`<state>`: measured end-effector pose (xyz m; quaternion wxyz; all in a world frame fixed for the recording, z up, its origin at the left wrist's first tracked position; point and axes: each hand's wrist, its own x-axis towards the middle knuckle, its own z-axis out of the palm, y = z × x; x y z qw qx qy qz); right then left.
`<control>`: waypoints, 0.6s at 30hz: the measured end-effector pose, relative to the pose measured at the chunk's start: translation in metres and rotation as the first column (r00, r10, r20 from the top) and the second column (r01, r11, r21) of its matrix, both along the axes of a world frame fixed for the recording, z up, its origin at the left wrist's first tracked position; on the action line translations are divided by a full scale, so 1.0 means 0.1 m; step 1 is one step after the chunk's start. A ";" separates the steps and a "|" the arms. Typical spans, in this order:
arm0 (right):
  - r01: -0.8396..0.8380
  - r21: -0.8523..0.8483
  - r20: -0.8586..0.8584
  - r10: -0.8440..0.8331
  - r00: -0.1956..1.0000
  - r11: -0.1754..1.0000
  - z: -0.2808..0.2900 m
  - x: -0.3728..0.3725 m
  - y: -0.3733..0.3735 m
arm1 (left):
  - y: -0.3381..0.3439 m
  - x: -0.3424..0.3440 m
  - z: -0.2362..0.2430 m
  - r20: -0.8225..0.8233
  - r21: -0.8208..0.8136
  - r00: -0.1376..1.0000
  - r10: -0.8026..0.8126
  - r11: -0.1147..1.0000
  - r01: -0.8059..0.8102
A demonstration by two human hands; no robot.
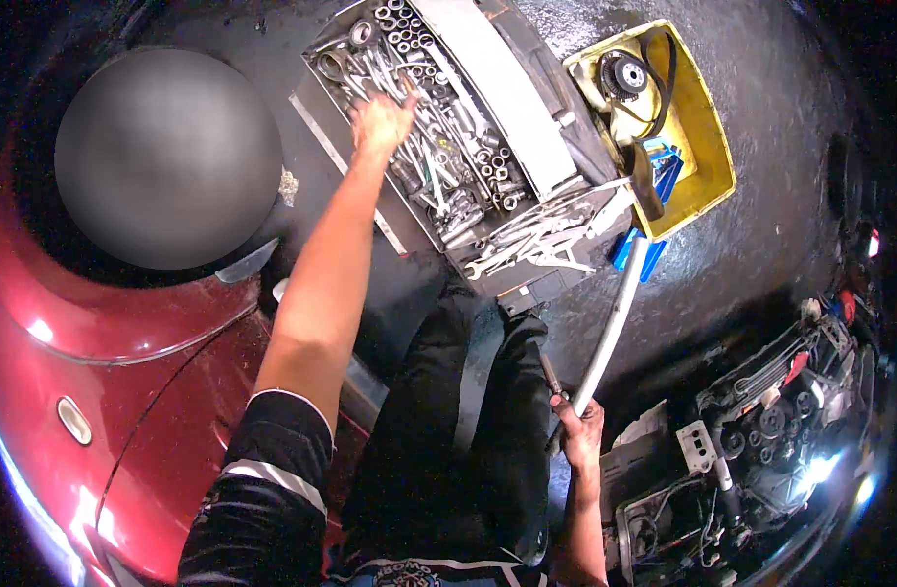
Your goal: The person selects a wrench and an extension bar from a toolbox, attaches them together, and uses them to loosen and tighten bolts on an engine component while holding a flashlight.
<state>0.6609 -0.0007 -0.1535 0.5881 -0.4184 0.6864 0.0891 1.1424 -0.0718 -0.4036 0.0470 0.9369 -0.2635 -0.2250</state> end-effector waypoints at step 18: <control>0.182 0.073 0.045 -0.186 0.982 0.981 -0.03 -0.06 -0.01 | -0.08 -0.88 0.11 0.161 0.033 0.958 0.237 0.969 -0.245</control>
